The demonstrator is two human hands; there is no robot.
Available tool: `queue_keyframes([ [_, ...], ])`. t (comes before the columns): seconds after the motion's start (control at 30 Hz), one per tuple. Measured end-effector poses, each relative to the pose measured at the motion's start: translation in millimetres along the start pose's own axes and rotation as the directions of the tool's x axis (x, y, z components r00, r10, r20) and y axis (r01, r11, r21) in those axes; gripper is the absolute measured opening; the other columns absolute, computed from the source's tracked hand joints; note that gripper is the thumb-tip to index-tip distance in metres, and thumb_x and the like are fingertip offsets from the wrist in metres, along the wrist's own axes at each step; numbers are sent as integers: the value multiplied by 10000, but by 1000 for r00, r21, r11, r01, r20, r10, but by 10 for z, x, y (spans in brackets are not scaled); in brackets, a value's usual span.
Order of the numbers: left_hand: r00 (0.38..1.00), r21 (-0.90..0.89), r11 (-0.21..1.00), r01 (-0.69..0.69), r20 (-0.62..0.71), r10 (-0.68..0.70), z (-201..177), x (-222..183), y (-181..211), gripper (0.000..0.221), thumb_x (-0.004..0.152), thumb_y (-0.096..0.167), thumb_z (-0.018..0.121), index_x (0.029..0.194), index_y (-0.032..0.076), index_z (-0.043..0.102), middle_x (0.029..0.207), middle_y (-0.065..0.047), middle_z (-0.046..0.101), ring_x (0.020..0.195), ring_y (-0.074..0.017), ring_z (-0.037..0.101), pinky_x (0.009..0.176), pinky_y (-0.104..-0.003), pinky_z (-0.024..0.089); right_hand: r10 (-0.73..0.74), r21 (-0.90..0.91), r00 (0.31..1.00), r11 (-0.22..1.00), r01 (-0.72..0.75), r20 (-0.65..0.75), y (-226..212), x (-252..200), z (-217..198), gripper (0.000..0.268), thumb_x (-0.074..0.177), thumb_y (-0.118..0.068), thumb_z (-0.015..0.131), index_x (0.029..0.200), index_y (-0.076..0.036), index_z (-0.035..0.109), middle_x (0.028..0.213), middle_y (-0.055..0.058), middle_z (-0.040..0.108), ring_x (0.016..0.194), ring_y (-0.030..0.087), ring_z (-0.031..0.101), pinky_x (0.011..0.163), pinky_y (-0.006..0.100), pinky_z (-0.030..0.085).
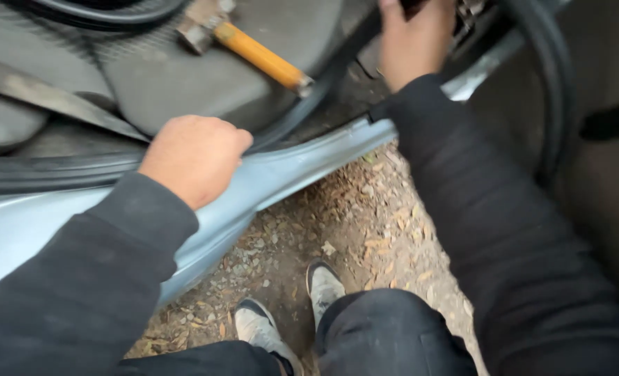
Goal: Replacing the rubber door seal on a vehicle using a hammer to tap it into place.
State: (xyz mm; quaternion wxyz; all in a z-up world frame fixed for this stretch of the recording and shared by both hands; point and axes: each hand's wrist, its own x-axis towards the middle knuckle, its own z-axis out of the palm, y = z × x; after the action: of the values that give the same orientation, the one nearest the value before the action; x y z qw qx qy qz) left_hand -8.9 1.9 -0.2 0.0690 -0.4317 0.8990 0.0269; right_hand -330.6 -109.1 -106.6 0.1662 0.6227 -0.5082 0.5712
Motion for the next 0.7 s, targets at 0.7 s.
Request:
queue_keyframes([
  [0.7, 997, -119, 990, 69, -12, -70, 10, 20, -47, 91, 775, 129, 670, 754, 111, 757, 764, -169, 699, 786, -411, 672, 721, -541, 527, 587, -370, 614, 809, -456, 527, 767, -916, 260, 675, 738, -245, 902, 1228, 77, 568, 1140, 300, 680, 1098, 460, 637, 918, 460, 524],
])
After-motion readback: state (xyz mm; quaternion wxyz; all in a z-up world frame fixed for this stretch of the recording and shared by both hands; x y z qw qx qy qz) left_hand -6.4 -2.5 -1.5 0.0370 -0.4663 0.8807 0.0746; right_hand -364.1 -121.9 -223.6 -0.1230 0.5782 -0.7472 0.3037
